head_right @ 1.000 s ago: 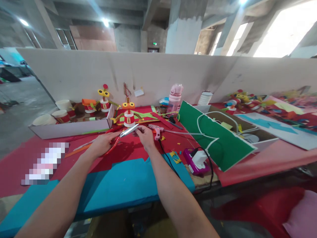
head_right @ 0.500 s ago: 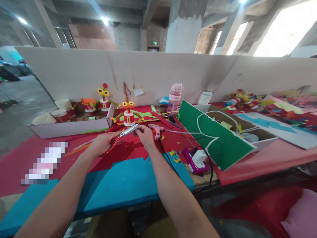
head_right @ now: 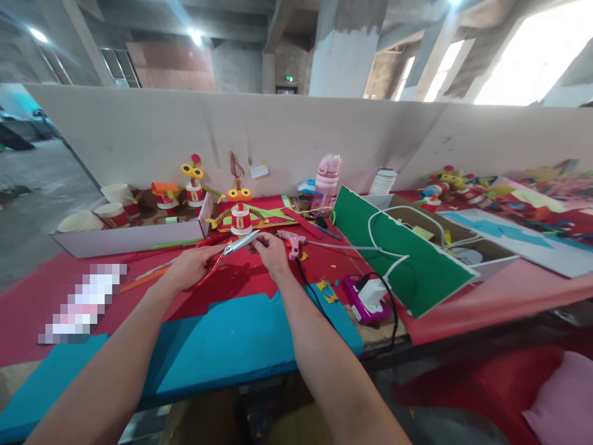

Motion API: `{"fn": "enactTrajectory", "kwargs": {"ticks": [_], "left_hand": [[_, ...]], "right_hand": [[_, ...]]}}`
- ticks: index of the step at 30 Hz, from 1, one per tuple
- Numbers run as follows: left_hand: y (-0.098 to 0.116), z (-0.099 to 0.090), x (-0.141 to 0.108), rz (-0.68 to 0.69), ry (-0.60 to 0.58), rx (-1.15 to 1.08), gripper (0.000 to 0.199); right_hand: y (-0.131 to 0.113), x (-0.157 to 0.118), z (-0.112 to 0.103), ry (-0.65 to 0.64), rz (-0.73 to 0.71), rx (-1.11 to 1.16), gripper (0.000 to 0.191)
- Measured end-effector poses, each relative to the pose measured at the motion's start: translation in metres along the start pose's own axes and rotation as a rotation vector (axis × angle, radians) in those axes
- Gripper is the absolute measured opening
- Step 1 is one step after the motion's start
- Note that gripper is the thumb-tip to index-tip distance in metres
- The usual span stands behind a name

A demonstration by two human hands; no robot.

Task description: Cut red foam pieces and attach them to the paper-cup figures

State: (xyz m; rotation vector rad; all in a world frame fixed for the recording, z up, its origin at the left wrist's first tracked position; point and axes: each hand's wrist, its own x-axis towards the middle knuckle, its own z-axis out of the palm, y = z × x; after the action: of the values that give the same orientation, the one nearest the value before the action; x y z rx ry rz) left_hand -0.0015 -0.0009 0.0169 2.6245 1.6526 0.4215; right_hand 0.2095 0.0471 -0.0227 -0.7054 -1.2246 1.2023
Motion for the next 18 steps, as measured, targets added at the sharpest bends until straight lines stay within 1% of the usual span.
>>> {"fn": "enactTrajectory", "kwargs": {"ticks": [10,12,15,18], "left_hand": [[0.002,-0.002,-0.001,-0.021,-0.002,-0.018,0.056],[0.001,-0.003,-0.001,-0.026,0.011,-0.03,0.055],[-0.003,-0.005,-0.001,-0.055,0.04,-0.013,0.052],[-0.012,-0.004,0.0,-0.115,0.02,0.065,0.05]], "right_hand": [[-0.003,0.0,0.0,0.011,0.02,0.012,0.024],[-0.004,0.0,0.0,0.039,0.031,0.031,0.024],[-0.004,0.002,-0.003,0.117,0.037,0.106,0.022],[-0.003,0.004,-0.005,0.166,0.026,0.198,0.021]]}}
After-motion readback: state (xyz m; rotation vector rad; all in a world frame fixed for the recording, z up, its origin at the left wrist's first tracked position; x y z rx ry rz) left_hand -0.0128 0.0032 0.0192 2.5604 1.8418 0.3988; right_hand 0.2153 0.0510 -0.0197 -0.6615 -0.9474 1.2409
